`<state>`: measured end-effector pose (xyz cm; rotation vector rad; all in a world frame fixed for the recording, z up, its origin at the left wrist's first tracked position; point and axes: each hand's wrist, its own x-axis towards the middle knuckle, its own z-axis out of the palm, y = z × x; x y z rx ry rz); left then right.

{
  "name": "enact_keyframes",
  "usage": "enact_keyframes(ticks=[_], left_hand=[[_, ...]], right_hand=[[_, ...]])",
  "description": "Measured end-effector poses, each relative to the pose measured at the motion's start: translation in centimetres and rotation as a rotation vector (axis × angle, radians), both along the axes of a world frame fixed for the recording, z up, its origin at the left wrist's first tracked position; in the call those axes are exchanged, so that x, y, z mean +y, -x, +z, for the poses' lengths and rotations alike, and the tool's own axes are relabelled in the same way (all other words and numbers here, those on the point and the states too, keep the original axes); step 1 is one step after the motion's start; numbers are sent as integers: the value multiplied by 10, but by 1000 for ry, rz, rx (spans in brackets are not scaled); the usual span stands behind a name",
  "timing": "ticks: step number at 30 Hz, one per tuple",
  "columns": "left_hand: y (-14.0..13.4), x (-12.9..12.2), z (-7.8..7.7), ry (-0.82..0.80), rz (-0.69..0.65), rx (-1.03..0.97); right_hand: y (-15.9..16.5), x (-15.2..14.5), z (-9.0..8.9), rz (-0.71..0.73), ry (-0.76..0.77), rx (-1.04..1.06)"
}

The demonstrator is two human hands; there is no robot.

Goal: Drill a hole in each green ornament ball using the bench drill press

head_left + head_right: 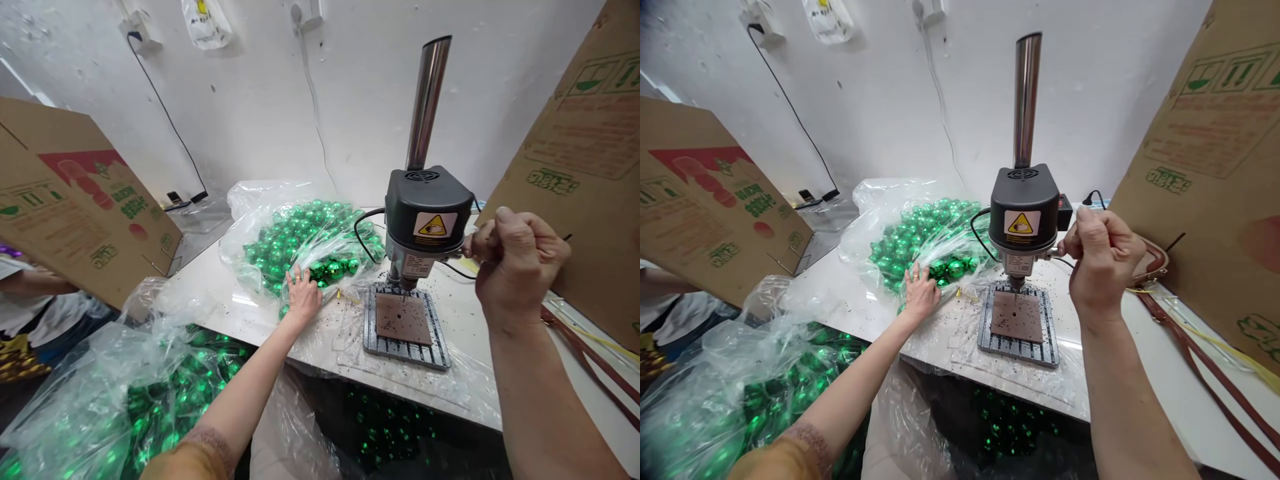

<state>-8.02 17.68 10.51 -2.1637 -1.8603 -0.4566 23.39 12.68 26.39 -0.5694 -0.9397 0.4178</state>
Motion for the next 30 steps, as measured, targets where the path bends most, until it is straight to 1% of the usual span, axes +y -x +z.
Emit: enact_keyframes(ticks=[4, 7, 9, 11, 14, 17, 20, 22, 26, 30], left_hand=[[8, -8, 3, 28, 87, 25], [3, -7, 13, 55, 134, 65], [-1, 0, 22, 65, 159, 65], [-3, 10, 31, 83, 198, 17], [-2, 26, 38, 158, 264, -87], [1, 32, 35, 256, 254, -119], [3, 28, 30, 316, 203, -88], [4, 23, 30, 325, 190, -51], [1, 21, 38, 305, 198, -17], [-5, 31, 50, 320, 209, 21]], right_hand=[[0, 0, 0, 4, 8, -7], [-1, 0, -1, -6, 2, -16], [-1, 0, -2, -18, -9, -19], [-1, 1, -2, -22, -14, -22], [-1, 1, -3, -22, -11, -23], [-1, 1, -3, -12, -7, -26], [-2, 1, -3, -11, -10, -39], [-2, 0, -3, -13, -6, -42], [-1, 0, -3, -16, -2, -36], [0, 0, -4, -6, -13, -41]])
